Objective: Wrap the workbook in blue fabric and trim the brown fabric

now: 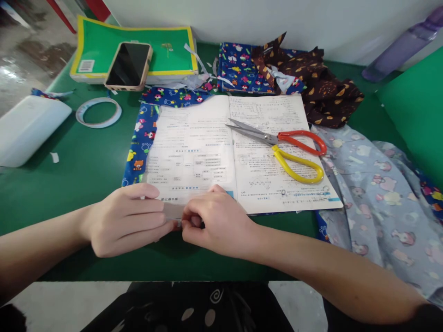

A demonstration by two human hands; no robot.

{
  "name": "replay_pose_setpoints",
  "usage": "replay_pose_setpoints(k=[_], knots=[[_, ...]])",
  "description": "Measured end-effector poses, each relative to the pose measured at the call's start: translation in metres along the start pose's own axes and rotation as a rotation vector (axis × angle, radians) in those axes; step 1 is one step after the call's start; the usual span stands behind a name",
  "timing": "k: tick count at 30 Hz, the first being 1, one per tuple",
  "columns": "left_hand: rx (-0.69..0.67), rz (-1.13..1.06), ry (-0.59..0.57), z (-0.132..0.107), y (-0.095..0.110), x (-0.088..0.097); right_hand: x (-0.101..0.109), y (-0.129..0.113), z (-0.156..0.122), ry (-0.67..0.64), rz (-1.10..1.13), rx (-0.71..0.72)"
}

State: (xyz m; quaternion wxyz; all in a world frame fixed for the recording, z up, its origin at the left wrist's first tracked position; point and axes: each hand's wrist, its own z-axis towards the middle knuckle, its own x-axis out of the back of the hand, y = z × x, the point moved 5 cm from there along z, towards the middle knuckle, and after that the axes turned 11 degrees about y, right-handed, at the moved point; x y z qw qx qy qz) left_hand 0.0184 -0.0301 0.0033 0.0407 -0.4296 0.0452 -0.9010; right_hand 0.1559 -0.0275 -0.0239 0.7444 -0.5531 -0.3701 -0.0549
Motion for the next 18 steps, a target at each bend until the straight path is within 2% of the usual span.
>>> replay_pose_setpoints(k=[4,9,13,18], knots=[[0.002,-0.024,0.023,0.0003,-0.0006,0.0003,0.0009,-0.0003,0.0003,-0.005,0.001,-0.013],[0.084,0.012,-0.026,-0.0008,-0.0067,-0.0031,0.0012,0.0002,0.0006,-0.013,0.011,-0.019],[0.090,0.009,-0.066,-0.0010,-0.0077,-0.0040,0.0016,-0.0007,0.0007,-0.022,0.010,-0.019],[0.089,-0.044,-0.012,-0.0020,-0.0056,-0.0019,0.0013,0.0002,0.0010,-0.026,0.001,-0.034]])
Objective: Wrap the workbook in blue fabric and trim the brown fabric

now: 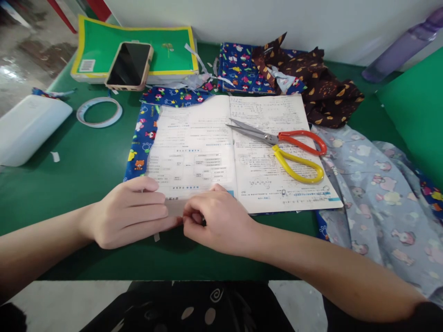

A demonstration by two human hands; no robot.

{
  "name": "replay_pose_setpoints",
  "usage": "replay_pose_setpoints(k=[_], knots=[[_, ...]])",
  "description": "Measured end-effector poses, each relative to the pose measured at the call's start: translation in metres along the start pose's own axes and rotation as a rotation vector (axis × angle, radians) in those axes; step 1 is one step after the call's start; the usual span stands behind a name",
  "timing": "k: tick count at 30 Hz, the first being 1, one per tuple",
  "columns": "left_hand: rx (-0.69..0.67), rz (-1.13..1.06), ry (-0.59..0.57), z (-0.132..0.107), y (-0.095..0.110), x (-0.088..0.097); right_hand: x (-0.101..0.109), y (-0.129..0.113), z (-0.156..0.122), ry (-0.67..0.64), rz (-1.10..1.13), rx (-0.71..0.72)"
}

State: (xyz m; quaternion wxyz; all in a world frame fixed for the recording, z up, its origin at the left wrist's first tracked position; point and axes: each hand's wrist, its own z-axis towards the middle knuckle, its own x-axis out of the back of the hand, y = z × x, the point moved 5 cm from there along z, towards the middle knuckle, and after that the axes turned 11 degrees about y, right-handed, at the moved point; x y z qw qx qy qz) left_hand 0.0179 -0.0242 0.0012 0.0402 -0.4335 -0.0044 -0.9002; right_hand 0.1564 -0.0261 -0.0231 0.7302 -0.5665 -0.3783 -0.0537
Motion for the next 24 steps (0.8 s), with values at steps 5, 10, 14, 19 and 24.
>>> replay_pose_setpoints(k=[5,10,14,19,24], knots=[[-0.003,-0.008,0.013,-0.002,0.001,-0.002,-0.001,0.002,0.001,0.007,0.003,0.010],[0.002,0.011,-0.049,-0.003,0.000,-0.006,-0.001,0.002,0.001,0.023,0.000,0.013],[0.014,-0.014,-0.077,-0.003,-0.002,-0.009,-0.001,0.002,0.002,0.028,0.007,-0.013],[0.019,-0.044,-0.081,-0.003,-0.002,-0.012,-0.003,0.002,0.001,0.020,0.000,-0.020],[0.031,-0.070,-0.067,-0.001,-0.001,-0.012,-0.003,0.002,0.000,0.031,-0.019,-0.020]])
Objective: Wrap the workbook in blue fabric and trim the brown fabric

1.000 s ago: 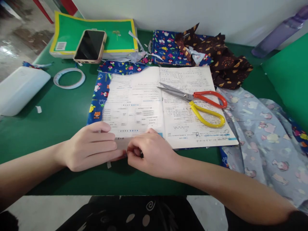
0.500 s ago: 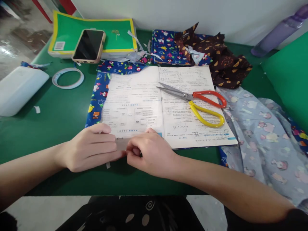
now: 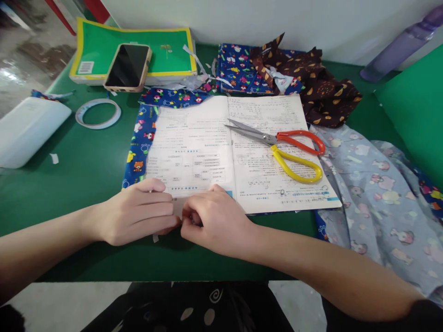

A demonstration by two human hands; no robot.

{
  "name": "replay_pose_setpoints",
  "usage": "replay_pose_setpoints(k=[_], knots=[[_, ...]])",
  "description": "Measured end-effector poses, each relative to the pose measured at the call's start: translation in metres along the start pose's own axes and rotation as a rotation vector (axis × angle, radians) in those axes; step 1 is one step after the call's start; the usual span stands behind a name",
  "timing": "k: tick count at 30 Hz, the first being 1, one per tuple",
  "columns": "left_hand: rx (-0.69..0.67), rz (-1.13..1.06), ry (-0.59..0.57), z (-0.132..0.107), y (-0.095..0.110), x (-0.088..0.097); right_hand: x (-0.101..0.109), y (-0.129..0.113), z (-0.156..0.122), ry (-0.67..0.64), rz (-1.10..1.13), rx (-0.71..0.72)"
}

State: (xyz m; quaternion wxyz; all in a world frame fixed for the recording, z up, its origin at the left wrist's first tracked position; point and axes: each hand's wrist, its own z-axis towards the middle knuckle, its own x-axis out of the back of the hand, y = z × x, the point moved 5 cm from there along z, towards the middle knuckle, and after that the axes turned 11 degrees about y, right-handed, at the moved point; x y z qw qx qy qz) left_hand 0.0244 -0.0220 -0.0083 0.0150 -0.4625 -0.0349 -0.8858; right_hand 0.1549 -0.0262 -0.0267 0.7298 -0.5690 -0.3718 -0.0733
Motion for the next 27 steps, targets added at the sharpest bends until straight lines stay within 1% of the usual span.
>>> replay_pose_setpoints(k=[4,10,15,21,27], knots=[[-0.005,0.010,0.022,-0.0003,0.0003,0.0020,0.0006,0.0007,-0.0011,0.001,-0.006,-0.003],[-0.024,0.037,0.006,-0.0028,0.0003,0.0017,0.0030,0.0001,-0.0013,-0.010,0.004,0.026],[-0.032,0.051,0.030,-0.0031,-0.0003,0.0027,0.0040,0.0006,0.0002,-0.034,0.023,-0.011],[-0.037,0.032,0.031,-0.0027,0.0003,0.0039,0.0045,-0.0007,-0.0008,-0.068,0.046,0.032],[-0.063,0.059,0.048,0.0003,0.0022,0.0062,0.0060,-0.0003,0.0011,-0.116,0.060,0.021]])
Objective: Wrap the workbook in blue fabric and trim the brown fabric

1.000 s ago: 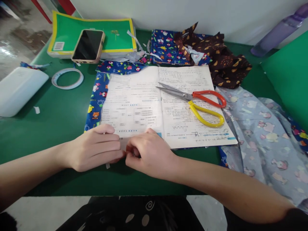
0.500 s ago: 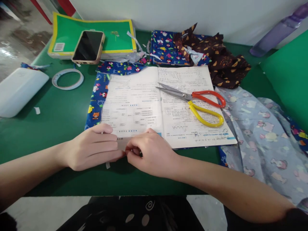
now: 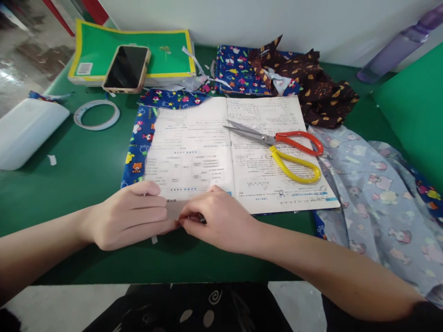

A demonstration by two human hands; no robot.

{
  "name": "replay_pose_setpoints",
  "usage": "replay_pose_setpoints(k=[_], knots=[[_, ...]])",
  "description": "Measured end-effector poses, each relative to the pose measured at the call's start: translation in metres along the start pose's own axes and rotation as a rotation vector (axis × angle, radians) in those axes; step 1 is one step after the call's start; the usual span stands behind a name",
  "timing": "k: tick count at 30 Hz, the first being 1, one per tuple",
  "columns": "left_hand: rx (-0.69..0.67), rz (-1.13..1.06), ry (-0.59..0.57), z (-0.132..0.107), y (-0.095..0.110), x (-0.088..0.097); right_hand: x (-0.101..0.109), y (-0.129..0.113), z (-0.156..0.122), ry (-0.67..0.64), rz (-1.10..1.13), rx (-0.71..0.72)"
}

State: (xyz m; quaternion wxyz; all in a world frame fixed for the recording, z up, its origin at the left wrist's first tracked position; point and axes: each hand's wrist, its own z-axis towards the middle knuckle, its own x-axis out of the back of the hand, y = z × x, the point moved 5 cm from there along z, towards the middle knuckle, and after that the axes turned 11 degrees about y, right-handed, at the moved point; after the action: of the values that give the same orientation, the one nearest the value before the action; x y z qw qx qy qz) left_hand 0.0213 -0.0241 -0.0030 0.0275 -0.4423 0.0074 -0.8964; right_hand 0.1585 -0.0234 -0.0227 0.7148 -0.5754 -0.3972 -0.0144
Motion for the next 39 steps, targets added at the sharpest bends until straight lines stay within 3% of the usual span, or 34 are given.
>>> replay_pose_setpoints(k=[24,30,39], knots=[[-0.001,-0.043,-0.062,0.0057,0.0032,-0.0019,-0.0033,0.0014,0.0002,0.082,-0.011,-0.004],[-0.010,-0.027,-0.041,0.0054,0.0021,0.0003,-0.0004,0.0013,0.0003,0.014,0.045,-0.017],[-0.019,-0.030,-0.048,0.0024,0.0036,-0.0010,-0.0023,0.0018,-0.0009,0.031,0.015,0.012]])
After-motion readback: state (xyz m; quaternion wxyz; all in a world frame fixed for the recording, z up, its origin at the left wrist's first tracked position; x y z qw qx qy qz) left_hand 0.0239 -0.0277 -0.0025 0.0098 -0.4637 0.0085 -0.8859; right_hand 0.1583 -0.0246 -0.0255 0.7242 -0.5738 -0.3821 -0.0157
